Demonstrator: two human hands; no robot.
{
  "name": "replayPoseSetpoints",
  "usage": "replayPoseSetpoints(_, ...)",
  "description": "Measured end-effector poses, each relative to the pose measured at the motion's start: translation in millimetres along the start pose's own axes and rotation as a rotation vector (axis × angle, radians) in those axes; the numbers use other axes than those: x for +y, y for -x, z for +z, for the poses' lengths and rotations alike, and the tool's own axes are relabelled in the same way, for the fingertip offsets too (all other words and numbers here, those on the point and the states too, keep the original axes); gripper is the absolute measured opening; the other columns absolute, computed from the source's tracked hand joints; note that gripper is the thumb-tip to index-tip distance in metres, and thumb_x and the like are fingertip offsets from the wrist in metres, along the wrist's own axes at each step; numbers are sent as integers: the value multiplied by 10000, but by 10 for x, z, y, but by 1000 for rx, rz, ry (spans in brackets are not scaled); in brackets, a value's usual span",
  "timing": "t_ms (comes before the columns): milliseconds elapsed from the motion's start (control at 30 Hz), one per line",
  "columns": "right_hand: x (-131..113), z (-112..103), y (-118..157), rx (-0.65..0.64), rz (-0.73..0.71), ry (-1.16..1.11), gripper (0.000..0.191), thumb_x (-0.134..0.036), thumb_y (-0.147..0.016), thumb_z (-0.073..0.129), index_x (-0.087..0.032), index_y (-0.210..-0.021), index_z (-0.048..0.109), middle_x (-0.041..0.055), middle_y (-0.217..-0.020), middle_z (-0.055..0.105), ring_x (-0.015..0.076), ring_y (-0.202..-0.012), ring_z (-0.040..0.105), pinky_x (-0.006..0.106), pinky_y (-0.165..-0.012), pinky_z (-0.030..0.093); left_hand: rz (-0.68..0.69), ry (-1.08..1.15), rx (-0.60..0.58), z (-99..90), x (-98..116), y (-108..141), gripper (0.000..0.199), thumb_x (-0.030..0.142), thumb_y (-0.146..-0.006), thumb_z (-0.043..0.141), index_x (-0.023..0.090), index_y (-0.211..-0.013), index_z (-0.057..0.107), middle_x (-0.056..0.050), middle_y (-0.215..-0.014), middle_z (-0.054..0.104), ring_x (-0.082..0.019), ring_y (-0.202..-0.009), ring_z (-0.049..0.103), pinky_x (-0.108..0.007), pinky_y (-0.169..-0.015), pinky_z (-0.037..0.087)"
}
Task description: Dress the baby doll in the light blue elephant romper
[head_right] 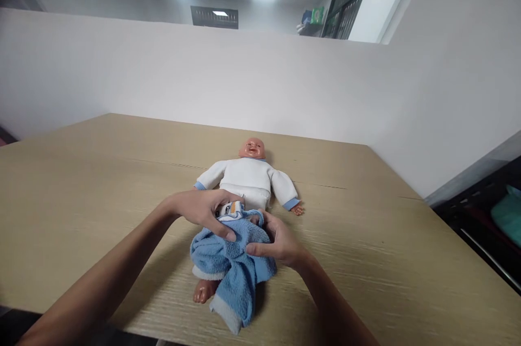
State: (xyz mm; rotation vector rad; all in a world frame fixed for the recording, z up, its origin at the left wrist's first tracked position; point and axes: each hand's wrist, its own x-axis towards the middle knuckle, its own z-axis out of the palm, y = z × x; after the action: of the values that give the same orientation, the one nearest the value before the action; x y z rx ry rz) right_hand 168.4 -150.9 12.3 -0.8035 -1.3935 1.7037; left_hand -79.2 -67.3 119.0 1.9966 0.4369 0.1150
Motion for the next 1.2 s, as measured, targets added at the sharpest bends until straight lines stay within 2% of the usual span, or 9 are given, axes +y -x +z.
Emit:
replayPoseSetpoints(267,-78,-114,88,-5,24,62,542,-400,-724,950,-207,-1142,663,-7,-992,678,162,-861,639,269,-808,513,18,-27,-59,-51,-21,-253,411,423,-717,909,229,-1032,728,2,-909,723,-221,-826,670,-282,-698,522)
replayPoseSetpoints(433,32,-140,90,98,-39,-137,598,-468,-698,951,-210,-1163,678,3,-979,677,141,-818,623,208,-708,494,-19,2,-259,-90,-136,-368,479,466,-717,932,206,-1077,752,-4,-989,762,-241,-911,710,-295,-786,557)
replayPoseSetpoints(533,14,-148,100,12,49,-164,559,-529,-760,902,-198,-1165,703,9,-948,684,129,-770,623,206,-689,497,-18,24,-319,-101,-214,-424,449,493,-735,929,189,-1014,751,9,-925,752,-205,-844,692,-263,-755,540)
replayPoseSetpoints(733,-94,-159,170,-190,237,22,603,-462,-760,930,-245,-1277,710,22,-1074,742,214,-1019,683,315,-901,559,68,126,-314,-83,-299,-482,419,427,-744,947,202,-1000,703,31,-902,701,-167,-861,662,-227,-778,525)
replayPoseSetpoints(867,-40,-193,172,-39,144,10,428,-510,-817,884,-212,-1103,776,12,-991,748,168,-860,677,262,-788,548,33,133,-363,-81,-339,-478,452,457,-746,944,191,-1052,742,-1,-987,770,-207,-916,717,-261,-811,582)
replayPoseSetpoints(967,10,-206,155,208,60,-123,475,-565,-869,825,-237,-1204,757,28,-1053,775,179,-924,706,269,-841,559,25,178,-485,-74,-384,-481,500,438,-696,976,167,-1065,773,-42,-1096,816,-257,-991,758,-307,-901,617)
replayPoseSetpoints(1033,9,-203,153,265,91,-173,490,-569,-910,782,-250,-1279,732,48,-1116,786,194,-984,726,294,-905,567,39,191,-517,-72,-416,-491,511,404,-677,989,158,-1075,783,-54,-1136,823,-270,-1029,767,-309,-932,621)
replayPoseSetpoints(1100,-32,-200,167,190,166,-157,505,-554,-946,749,-246,-1343,706,64,-1172,781,202,-1037,733,316,-968,561,60,187,-507,-79,-445,-502,491,389,-703,975,151,-1092,793,-51,-1139,826,-266,-1036,774,-298,-933,624)
replayPoseSetpoints(1200,-141,-218,214,-69,268,-7,605,-566,-902,797,-214,-1381,689,73,-1209,767,217,-1075,722,329,-995,554,115,202,-483,-100,-479,-510,453,387,-762,939,140,-1117,805,-41,-1135,824,-267,-1080,766,-294,-973,615)
